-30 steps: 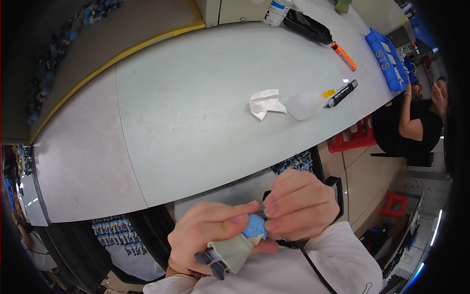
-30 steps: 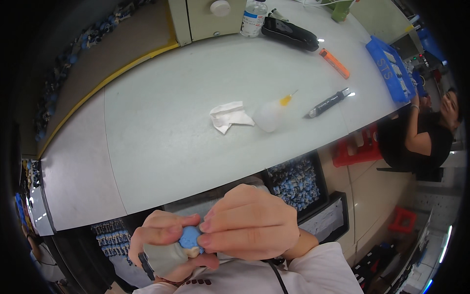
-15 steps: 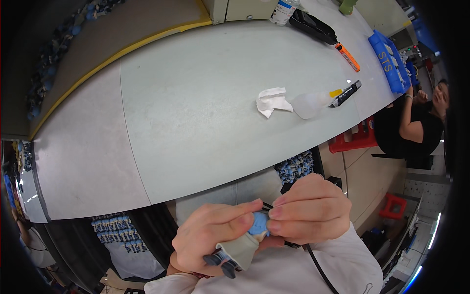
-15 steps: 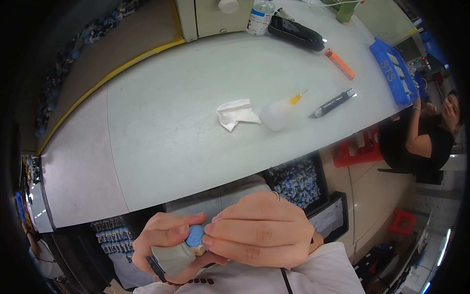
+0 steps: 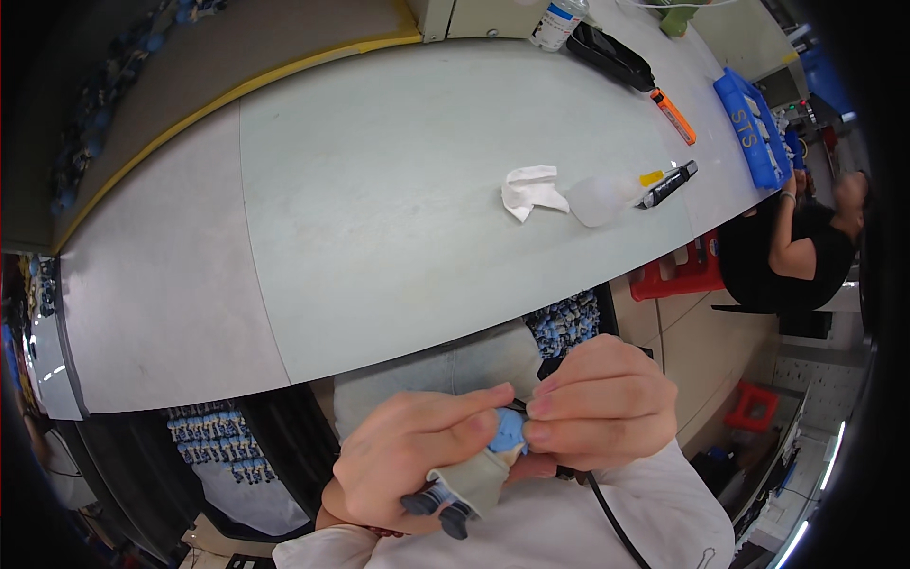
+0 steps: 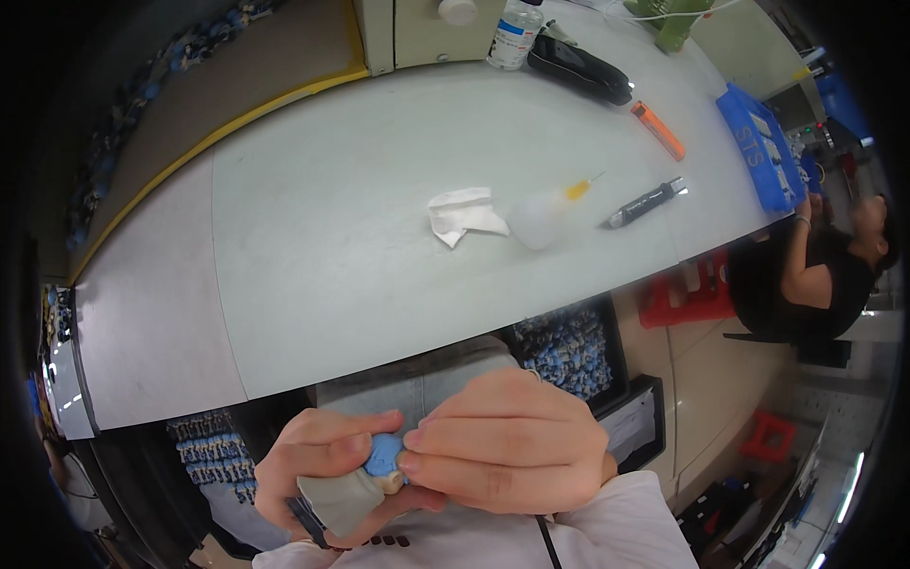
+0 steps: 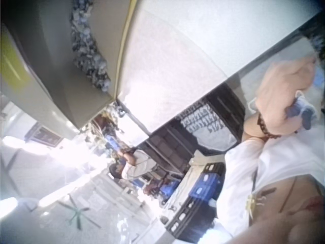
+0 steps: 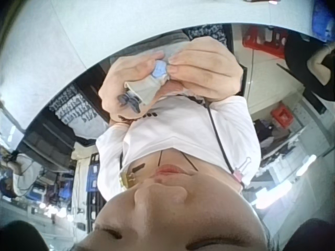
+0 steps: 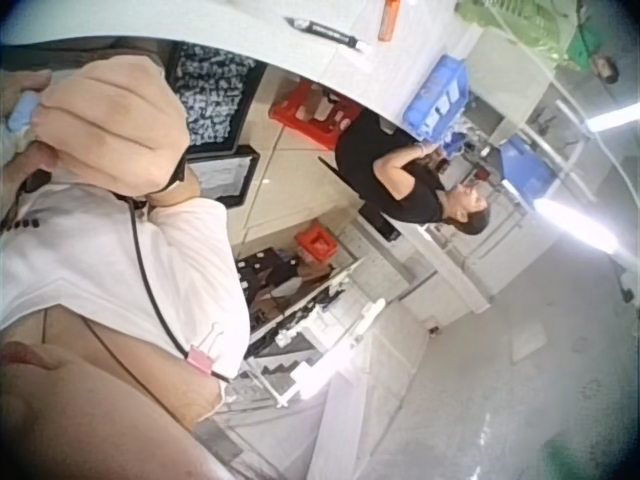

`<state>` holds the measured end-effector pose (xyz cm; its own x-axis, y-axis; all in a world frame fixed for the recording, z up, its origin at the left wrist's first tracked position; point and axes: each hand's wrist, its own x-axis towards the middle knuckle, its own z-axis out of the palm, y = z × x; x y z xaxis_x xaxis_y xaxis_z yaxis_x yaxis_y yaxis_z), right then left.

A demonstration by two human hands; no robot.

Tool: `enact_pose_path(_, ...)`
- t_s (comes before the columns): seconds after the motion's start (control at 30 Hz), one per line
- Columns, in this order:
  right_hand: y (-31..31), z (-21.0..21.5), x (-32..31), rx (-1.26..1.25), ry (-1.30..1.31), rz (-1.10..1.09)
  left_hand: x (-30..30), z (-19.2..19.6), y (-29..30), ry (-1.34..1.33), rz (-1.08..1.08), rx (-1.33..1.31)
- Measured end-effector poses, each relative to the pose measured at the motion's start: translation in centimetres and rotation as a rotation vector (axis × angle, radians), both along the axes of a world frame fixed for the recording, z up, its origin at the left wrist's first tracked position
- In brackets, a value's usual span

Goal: Gluing parts of a small blue-haired figurine at a workbench.

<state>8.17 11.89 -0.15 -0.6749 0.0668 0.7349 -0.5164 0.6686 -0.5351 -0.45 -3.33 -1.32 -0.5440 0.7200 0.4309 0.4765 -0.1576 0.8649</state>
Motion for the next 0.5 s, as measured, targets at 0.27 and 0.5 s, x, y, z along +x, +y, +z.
enact_pose_path(0.27,-0.24,0.03,0.08,-0.013,-0.008,-0.021,0.01,0.23,0.09,-0.006,0.018,-0.002)
enact_pose_path(0.5,-0.31,0.26,-0.01,-0.023,-0.021,-0.003,0.10,0.41,-0.10,-0.002,0.042,-0.016)
